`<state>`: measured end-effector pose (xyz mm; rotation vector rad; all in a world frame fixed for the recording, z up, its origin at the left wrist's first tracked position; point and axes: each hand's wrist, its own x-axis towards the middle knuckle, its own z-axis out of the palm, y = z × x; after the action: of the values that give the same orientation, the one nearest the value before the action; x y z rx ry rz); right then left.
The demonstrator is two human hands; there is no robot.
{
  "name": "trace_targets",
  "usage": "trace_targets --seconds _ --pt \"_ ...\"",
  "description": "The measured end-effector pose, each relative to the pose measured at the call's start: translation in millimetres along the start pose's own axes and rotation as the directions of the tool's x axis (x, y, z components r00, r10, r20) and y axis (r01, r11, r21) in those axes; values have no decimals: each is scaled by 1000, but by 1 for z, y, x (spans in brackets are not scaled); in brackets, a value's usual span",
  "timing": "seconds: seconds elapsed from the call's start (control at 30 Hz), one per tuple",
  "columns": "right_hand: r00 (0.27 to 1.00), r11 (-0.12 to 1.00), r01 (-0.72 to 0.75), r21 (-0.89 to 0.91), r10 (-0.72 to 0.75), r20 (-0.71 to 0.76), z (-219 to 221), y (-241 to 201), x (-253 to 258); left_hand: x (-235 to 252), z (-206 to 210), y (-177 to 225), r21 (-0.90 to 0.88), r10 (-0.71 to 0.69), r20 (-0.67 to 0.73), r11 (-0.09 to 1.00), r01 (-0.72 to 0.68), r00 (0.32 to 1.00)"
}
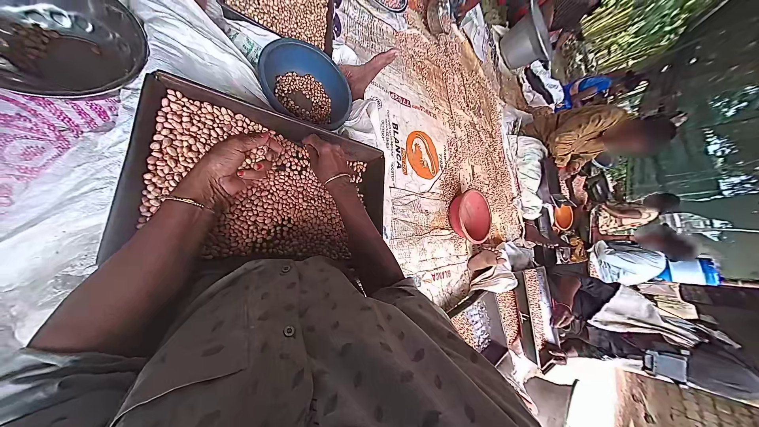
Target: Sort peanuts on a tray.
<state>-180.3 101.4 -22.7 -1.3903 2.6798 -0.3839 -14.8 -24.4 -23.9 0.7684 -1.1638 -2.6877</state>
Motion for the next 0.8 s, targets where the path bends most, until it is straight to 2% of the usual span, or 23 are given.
trace_targets --seconds 0.1,0.27,0.4,0.47,0.5,0.57,0.6,0.63,0.7,0.77,0.8 --pt "999 991 -33 -126 35 12 19 -4 2 0 -4 7 -93 78 -135 991 -91 988" --pt "994 993 -54 -107 63 87 14 -7 2 1 -8 8 -148 128 -151 977 -151 980" --pt "999 997 0 -71 4 55 16 -2 -5 -1 -10 9 -144 127 -154 978 -149 980" --pt "996 999 46 14 -47 72 5 -2 -7 0 -10 10 -147 128 -154 978 -151 980" --pt "997 992 74 99 -77 32 -2 0 -6 -1 -10 10 -145 129 -152 978 -151 980" --pt "960 912 190 364 -95 -262 -13 7 1 -2 -8 11 -141 145 -146 976 -166 979" --pt "920 835 244 493 -39 -390 -21 9 7 -2 -8 11 -141 154 -143 975 -174 978" --pt "889 743 278 609 41 -456 -32 11 12 -2 -8 10 -141 156 -147 974 -177 977" --pt "879 576 244 780 209 -429 -54 15 14 -2 -9 9 -146 156 -149 973 -178 976" --pt "939 496 74 865 257 -228 -66 17 -1 -1 -10 10 -146 169 -155 971 -192 973" --pt "973 465 -29 885 215 -81 -66 16 -15 -1 -11 10 -152 176 -157 968 -200 972"
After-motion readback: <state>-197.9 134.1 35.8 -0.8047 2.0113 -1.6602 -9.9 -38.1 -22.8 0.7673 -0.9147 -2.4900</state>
